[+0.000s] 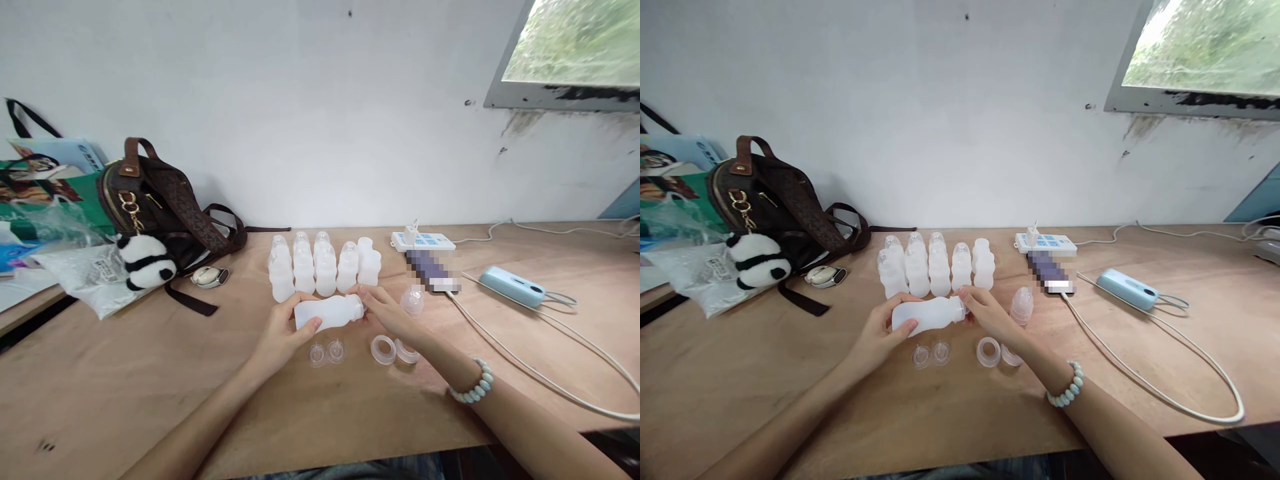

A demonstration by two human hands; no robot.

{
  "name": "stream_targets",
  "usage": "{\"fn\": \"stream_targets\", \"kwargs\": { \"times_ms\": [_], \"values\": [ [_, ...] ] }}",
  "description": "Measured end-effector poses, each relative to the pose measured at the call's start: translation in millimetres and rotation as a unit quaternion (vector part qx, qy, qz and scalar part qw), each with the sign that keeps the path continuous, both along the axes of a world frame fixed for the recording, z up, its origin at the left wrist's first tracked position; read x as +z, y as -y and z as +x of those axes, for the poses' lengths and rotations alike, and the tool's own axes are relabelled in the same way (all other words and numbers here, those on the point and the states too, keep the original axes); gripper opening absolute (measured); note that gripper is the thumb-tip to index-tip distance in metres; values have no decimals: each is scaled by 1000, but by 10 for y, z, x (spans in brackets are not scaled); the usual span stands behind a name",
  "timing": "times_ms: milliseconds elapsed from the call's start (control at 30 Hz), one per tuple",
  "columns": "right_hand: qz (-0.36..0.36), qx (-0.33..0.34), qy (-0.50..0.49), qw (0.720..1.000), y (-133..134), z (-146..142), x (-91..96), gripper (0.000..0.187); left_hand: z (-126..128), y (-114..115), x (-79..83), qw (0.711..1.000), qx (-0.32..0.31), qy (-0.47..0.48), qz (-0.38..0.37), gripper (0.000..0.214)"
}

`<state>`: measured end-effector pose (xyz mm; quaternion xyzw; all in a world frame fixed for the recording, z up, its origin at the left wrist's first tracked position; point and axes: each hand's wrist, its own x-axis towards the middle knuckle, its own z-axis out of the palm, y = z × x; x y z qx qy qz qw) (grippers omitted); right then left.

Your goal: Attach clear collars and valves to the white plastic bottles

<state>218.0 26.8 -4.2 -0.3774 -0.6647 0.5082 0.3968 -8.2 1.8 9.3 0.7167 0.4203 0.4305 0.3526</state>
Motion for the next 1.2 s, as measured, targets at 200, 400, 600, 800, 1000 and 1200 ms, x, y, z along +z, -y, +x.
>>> {"fn": "stream_targets", "kwargs": {
  "times_ms": [200,400,600,800,1000,1200],
  "values": [
    [16,32,-22,999,53,34,126,31,-2,-52,-10,998,19,39,-52,34],
    [6,-10,-6,1000,6,-16,6,38,2,0,-3,1000,9,17,-1,28],
    [110,-32,19,993,133,-48,118,28,-5,-89,-30,991,1,62,-118,42],
    [10,-49,-48,998,94,-87,89,32,-15,17,-75,997,2,-48,67,33],
    [-114,6,-77,990,66,-122,17,41,-120,-3,-349,925,7,-230,301,40],
    [-133,30,-57,989,45,-105,-25,40,-103,0,-296,919,11,-238,313,39]
  ]
}}
